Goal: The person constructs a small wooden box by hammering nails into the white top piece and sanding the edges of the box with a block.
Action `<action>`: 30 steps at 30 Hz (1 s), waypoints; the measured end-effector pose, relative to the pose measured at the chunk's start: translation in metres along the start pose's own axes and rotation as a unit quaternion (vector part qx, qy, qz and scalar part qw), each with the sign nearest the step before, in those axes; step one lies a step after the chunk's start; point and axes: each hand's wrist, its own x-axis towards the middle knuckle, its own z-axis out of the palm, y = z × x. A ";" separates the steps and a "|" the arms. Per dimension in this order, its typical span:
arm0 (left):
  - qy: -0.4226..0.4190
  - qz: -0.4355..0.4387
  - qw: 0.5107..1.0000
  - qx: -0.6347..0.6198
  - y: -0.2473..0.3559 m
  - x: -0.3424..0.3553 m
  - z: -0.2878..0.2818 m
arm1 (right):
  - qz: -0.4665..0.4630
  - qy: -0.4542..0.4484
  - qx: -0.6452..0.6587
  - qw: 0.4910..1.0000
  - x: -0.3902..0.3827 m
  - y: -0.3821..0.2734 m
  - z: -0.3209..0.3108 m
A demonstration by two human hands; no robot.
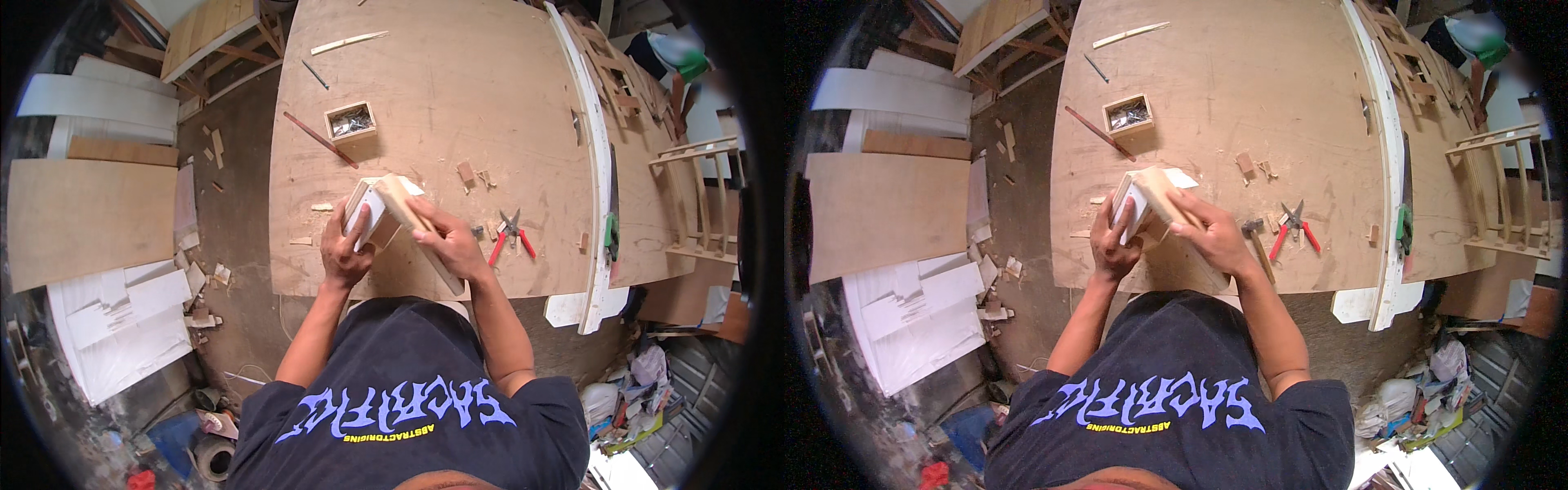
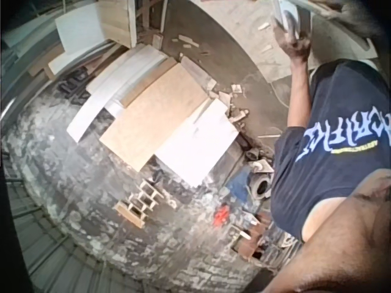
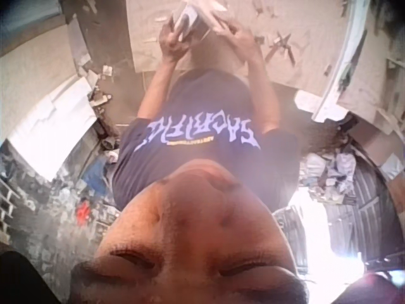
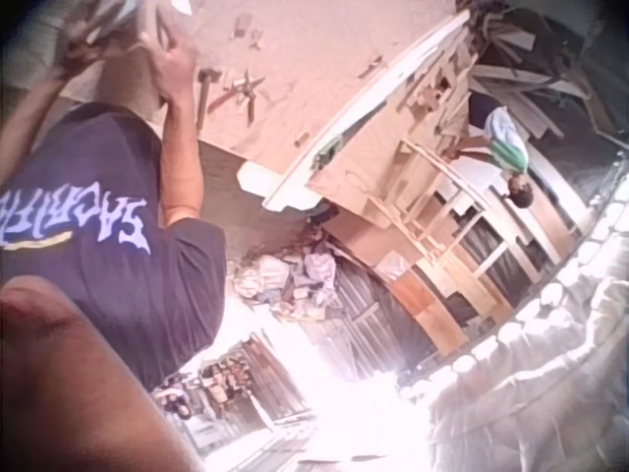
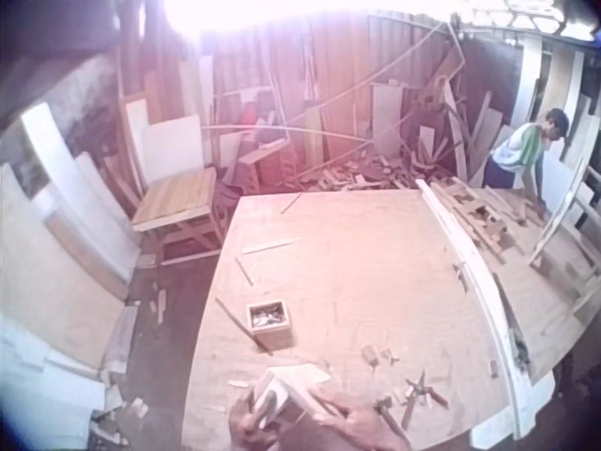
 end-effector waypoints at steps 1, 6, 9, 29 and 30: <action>-0.005 0.003 1.000 -0.006 0.004 0.000 0.001 | -0.010 -0.013 -0.040 0.999 0.000 -0.011 0.002; 0.016 -0.003 1.000 0.023 0.001 -0.011 0.004 | 0.138 -0.006 -0.129 0.982 0.028 0.044 -0.026; -0.016 0.027 1.000 0.000 -0.005 -0.015 0.005 | 0.145 -0.021 -0.098 0.984 0.035 0.082 -0.044; -0.035 0.044 0.998 -0.038 -0.019 -0.002 -0.004 | 0.197 0.039 -0.091 0.975 0.031 0.097 -0.036; -0.044 0.045 0.997 -0.041 -0.020 0.000 -0.005 | 0.197 0.058 -0.110 0.973 0.025 0.118 -0.040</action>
